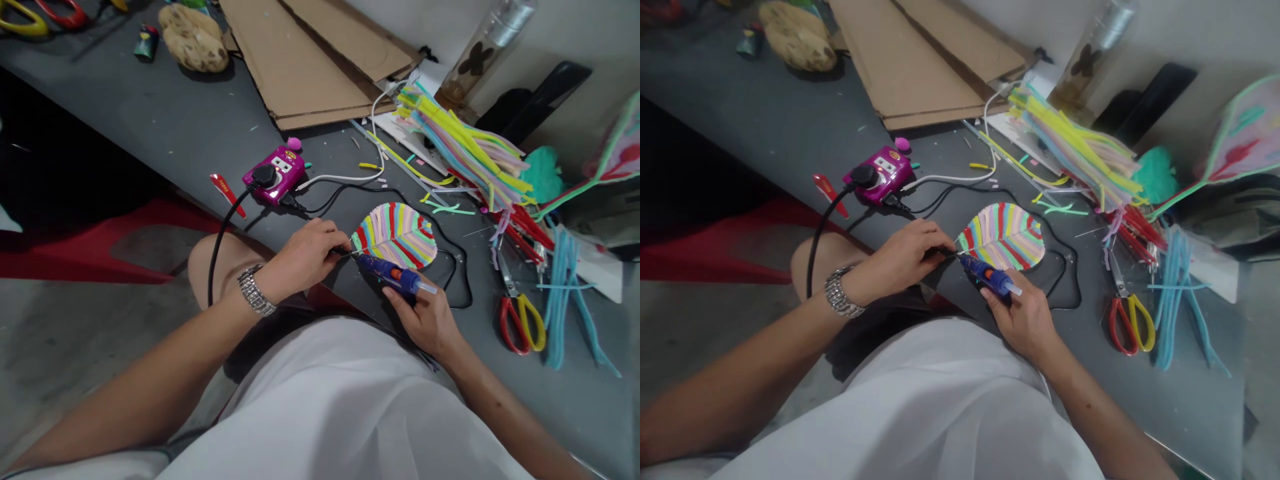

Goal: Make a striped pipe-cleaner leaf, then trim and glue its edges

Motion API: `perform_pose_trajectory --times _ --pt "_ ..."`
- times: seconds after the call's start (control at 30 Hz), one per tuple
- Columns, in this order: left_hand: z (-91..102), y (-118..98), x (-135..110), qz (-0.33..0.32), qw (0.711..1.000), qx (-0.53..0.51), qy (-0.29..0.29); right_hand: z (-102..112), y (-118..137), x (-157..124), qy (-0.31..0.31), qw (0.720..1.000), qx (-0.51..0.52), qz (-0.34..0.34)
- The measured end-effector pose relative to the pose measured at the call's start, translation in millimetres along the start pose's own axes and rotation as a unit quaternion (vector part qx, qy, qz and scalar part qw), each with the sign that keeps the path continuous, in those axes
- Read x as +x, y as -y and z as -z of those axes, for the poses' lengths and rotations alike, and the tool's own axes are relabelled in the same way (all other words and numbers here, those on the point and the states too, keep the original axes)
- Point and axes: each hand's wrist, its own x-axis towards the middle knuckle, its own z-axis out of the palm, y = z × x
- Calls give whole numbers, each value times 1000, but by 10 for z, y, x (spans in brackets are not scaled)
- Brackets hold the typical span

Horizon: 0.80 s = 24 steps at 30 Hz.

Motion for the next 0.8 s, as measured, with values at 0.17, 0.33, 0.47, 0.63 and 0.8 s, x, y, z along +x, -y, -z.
perform_pose_trajectory --times 0.17,0.33,0.47,0.63,0.8 --pt "-3 10 -2 -5 1000 -6 -8 10 1 -10 -4 1000 9 5" --pt "-20 24 -3 -7 1000 -6 -14 2 23 5 -3 1000 1 12" --pt "-24 19 -5 -4 1000 -14 -15 -7 25 7 -4 1000 -10 16" --pt "-15 10 -10 3 1000 -16 -14 -12 15 -4 -4 1000 1 21" --pt "-25 20 -8 0 1000 -18 -16 -21 22 -4 -11 1000 -2 22"
